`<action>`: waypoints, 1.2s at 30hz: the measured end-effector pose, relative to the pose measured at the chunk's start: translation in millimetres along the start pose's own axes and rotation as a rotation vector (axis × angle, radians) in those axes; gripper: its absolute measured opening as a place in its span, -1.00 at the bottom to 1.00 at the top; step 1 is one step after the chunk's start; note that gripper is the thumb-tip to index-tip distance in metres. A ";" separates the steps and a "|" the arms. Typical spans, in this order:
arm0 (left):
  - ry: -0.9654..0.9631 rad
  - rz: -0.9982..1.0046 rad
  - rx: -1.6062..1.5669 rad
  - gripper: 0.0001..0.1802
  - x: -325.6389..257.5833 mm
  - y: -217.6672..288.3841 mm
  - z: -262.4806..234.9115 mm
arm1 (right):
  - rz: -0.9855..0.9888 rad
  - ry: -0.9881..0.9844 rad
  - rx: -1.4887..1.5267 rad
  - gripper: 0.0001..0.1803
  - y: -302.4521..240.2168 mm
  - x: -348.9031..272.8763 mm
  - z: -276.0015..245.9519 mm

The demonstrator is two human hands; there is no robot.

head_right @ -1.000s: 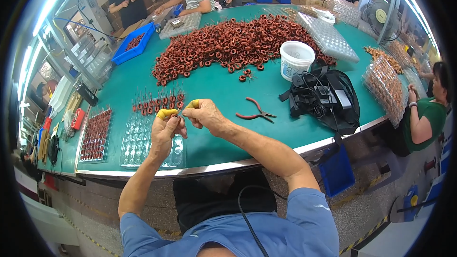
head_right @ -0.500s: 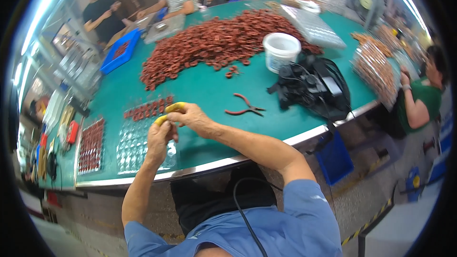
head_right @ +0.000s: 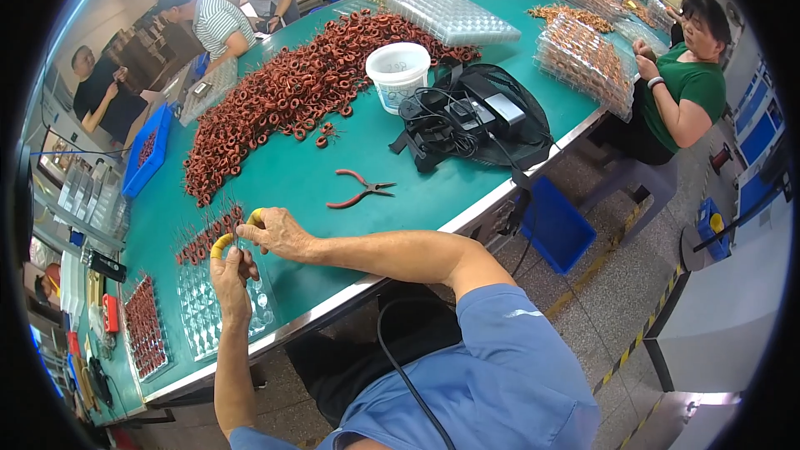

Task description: Winding copper wire around small toroidal cores at a factory workbench.

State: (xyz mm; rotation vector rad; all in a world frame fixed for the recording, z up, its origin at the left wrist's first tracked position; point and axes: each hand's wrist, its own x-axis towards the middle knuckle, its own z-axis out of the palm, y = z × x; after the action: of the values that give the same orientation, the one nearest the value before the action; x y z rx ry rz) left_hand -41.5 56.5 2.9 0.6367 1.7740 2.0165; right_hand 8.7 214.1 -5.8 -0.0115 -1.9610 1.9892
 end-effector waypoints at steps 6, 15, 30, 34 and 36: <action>0.010 0.063 0.095 -0.73 0.3 -0.1 -3.6 | -0.057 0.001 0.025 -0.60 0.3 -3.6 3.1; -0.129 0.111 0.174 -0.86 -4.6 5.3 -10.0 | 0.015 -0.128 0.011 -0.40 2.9 -3.6 0.8; -0.105 0.061 0.198 -0.85 -18.6 2.7 -35.6 | 0.111 -0.234 0.240 -0.31 14.5 -2.4 0.4; -0.032 0.125 0.273 -0.87 -20.2 2.9 -54.9 | 0.124 -0.187 0.168 -0.33 21.4 0.0 -0.5; 0.017 0.172 0.302 -0.85 -19.9 5.7 -65.9 | 0.087 -0.174 0.168 -0.33 24.6 1.1 0.0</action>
State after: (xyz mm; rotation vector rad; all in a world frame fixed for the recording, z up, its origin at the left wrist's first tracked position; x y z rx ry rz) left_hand -62.2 -9.4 0.2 0.8922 2.1208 1.8771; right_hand 1.9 214.8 -29.4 0.1237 -1.9175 2.2749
